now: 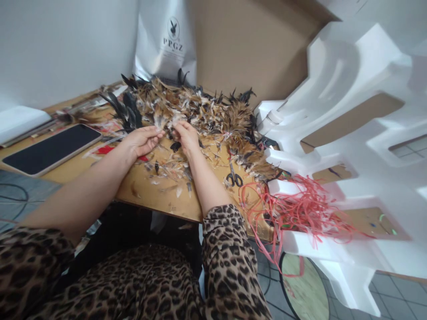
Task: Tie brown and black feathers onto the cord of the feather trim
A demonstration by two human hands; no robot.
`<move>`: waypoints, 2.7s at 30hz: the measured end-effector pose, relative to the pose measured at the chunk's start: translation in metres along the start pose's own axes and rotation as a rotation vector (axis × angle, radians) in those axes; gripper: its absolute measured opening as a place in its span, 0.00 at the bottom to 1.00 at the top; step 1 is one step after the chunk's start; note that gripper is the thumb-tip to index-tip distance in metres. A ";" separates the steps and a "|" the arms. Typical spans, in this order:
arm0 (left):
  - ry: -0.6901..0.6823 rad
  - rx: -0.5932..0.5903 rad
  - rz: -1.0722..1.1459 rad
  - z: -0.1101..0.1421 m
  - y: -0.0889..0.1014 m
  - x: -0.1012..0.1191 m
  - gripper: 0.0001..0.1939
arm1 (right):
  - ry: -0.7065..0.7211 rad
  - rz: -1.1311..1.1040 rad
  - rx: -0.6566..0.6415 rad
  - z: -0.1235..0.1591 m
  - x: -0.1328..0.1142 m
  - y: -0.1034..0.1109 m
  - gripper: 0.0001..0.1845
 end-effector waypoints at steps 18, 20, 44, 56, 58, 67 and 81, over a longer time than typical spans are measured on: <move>-0.043 -0.086 -0.047 0.001 -0.005 -0.002 0.05 | 0.124 0.154 -0.059 0.011 0.004 -0.012 0.14; -0.060 -0.069 -0.045 0.002 -0.004 -0.001 0.05 | 0.092 0.183 -0.066 0.013 0.003 -0.011 0.15; -0.131 -0.158 -0.197 0.007 -0.008 -0.002 0.01 | 0.058 0.156 -0.124 0.009 0.005 -0.010 0.21; -0.216 -0.102 -0.319 0.009 -0.009 -0.001 0.02 | 0.153 0.296 -0.087 0.013 -0.001 -0.009 0.16; -0.231 -0.100 -0.334 0.010 -0.009 -0.001 0.02 | 0.152 0.288 -0.092 0.013 -0.001 -0.009 0.16; -0.125 -0.134 -0.213 0.007 -0.006 -0.002 0.01 | 0.123 0.257 -0.198 0.012 -0.003 -0.012 0.16; 0.021 -0.071 -0.136 0.004 -0.001 -0.005 0.04 | 0.760 1.095 -0.245 0.039 -0.036 -0.023 0.09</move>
Point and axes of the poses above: each hand's wrist, its own z-axis away from the middle knuckle, its own y-axis out of the back of the hand, x = y × z, the point moved 6 cm from there along -z, towards the middle knuckle, and after that the axes turned 13 degrees about x, right-handed, at the moved point
